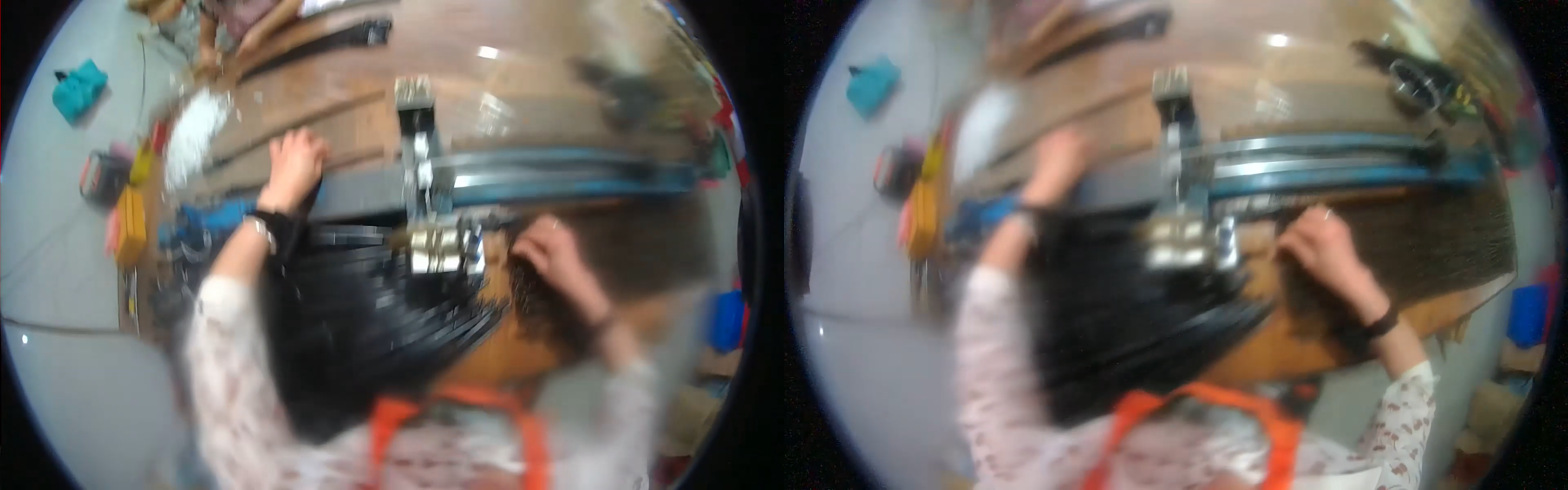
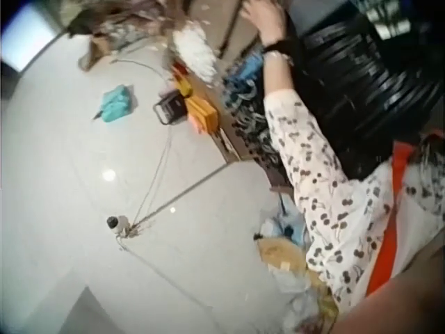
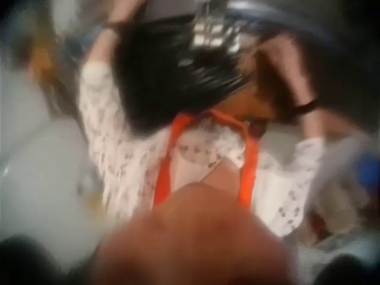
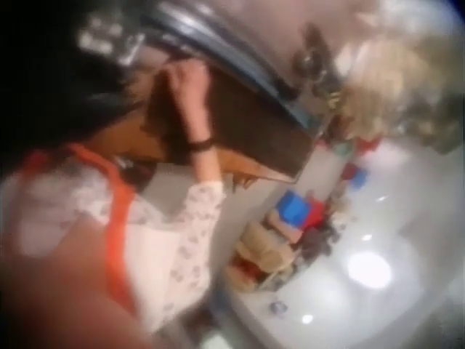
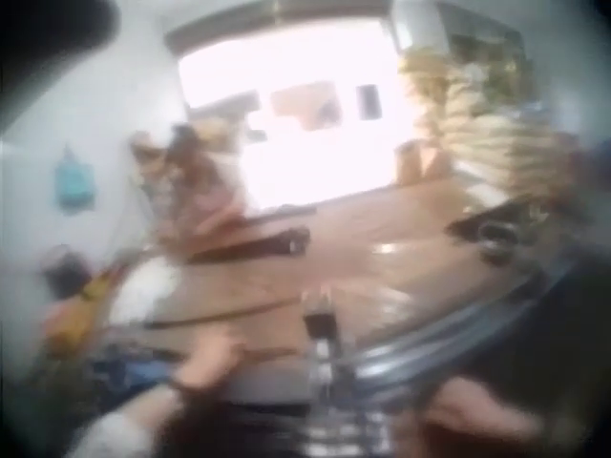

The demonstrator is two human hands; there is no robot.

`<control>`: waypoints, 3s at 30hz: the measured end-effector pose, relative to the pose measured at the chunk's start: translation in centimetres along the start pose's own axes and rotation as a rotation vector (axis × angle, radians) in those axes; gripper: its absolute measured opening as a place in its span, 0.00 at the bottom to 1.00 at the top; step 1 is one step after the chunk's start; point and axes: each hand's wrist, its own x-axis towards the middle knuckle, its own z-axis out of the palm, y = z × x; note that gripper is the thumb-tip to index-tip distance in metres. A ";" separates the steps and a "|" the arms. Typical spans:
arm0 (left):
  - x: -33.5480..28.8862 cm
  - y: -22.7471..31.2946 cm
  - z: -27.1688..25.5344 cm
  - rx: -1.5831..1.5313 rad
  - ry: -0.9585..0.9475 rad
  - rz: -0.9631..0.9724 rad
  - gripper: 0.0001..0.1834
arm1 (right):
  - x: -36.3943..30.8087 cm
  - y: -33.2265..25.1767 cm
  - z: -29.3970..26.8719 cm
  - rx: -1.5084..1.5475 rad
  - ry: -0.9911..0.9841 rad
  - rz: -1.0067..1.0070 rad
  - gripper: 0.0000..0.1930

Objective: Cutting and trimming thin black rods using a manual desktop cutting machine.

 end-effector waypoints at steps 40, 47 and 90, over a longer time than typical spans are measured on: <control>-18.9 22.1 -10.3 -0.221 -0.194 0.173 0.05 | -2.2 -3.5 2.7 -0.015 -0.270 -0.128 0.10; -20.5 23.5 -7.9 -0.172 -0.142 -0.020 0.07 | -1.1 -8.5 0.8 0.097 -0.438 0.135 0.09; -1.5 19.4 -19.1 -0.362 -0.155 0.422 0.13 | -0.8 1.9 -6.4 0.163 0.561 -0.205 0.11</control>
